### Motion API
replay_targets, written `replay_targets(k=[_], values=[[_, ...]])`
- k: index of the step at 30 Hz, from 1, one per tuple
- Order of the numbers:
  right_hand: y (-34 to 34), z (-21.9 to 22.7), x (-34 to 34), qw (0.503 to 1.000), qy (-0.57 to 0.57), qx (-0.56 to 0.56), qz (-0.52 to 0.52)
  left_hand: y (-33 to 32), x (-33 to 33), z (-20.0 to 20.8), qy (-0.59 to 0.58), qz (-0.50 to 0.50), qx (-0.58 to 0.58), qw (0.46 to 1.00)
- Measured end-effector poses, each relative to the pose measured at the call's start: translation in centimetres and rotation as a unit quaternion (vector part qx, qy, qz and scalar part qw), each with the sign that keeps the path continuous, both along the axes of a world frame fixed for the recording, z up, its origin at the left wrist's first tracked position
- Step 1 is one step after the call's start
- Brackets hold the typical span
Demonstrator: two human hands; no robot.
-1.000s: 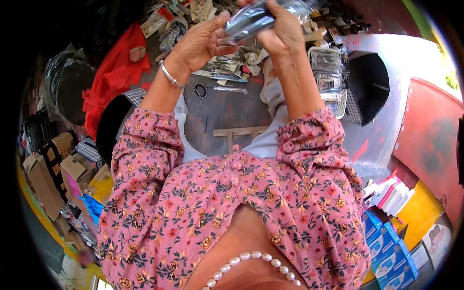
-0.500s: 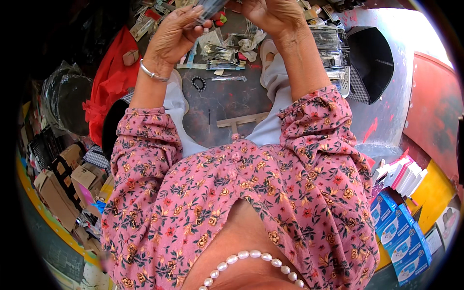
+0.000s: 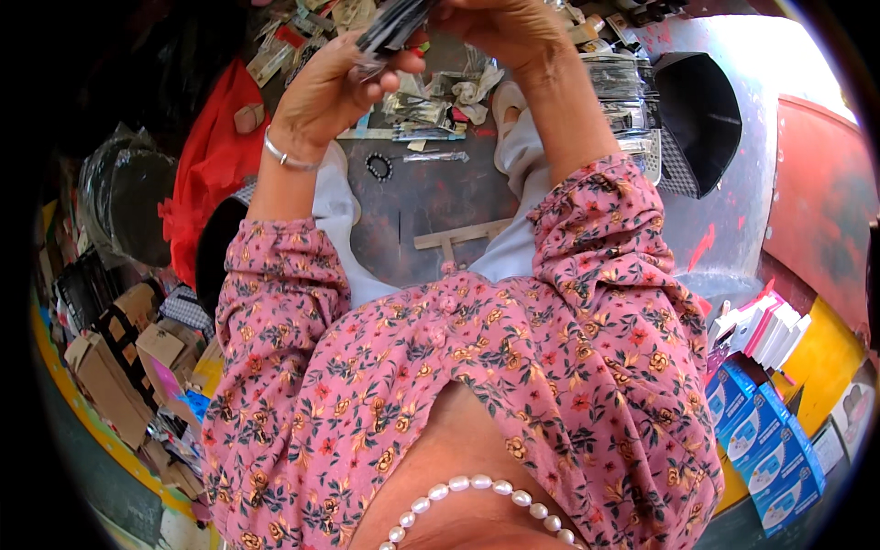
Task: The person handles various small packaged items and products by hand, picking them up from a cluttered workspace and placing them into a small wire basket.
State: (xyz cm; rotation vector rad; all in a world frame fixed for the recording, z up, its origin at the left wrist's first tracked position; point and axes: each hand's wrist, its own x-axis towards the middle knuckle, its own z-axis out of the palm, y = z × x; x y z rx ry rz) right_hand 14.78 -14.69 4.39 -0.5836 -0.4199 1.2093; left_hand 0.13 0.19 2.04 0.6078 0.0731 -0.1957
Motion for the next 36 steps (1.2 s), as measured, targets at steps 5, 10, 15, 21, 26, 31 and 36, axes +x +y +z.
replay_targets(k=[5,10,15,21,26,31,36], values=[[1.2,-1.1,-1.4,0.996,0.032,0.048,-0.074,1.2,-0.5,-1.3,-0.015,-0.003,-0.082,0.996],[2.2,-1.1,-2.6,0.981,0.178,0.068,-0.045,2.0,-0.9,2.4,0.033,-0.068,-0.012,0.997],[1.8,0.2,-3.3,0.976,-0.054,-0.213,-0.010,0.4,-0.5,2.2,0.094,-0.052,0.047,0.993],[2.4,-0.8,-4.1,0.886,-0.213,-0.411,-0.032,-0.5,-0.7,-1.9,0.165,-0.012,0.061,0.984],[2.7,-2.7,-3.4,0.775,-0.454,-0.429,-0.094,-1.3,0.1,-2.5,0.208,0.021,0.034,0.977],[2.1,-1.4,-1.5,0.739,-0.482,-0.453,-0.128,-0.3,0.4,-1.4,0.197,-0.027,0.007,0.980],[-2.1,-2.6,4.3,0.694,-0.506,-0.469,-0.203,1.8,0.9,-2.0,0.205,0.144,-0.068,0.966]])
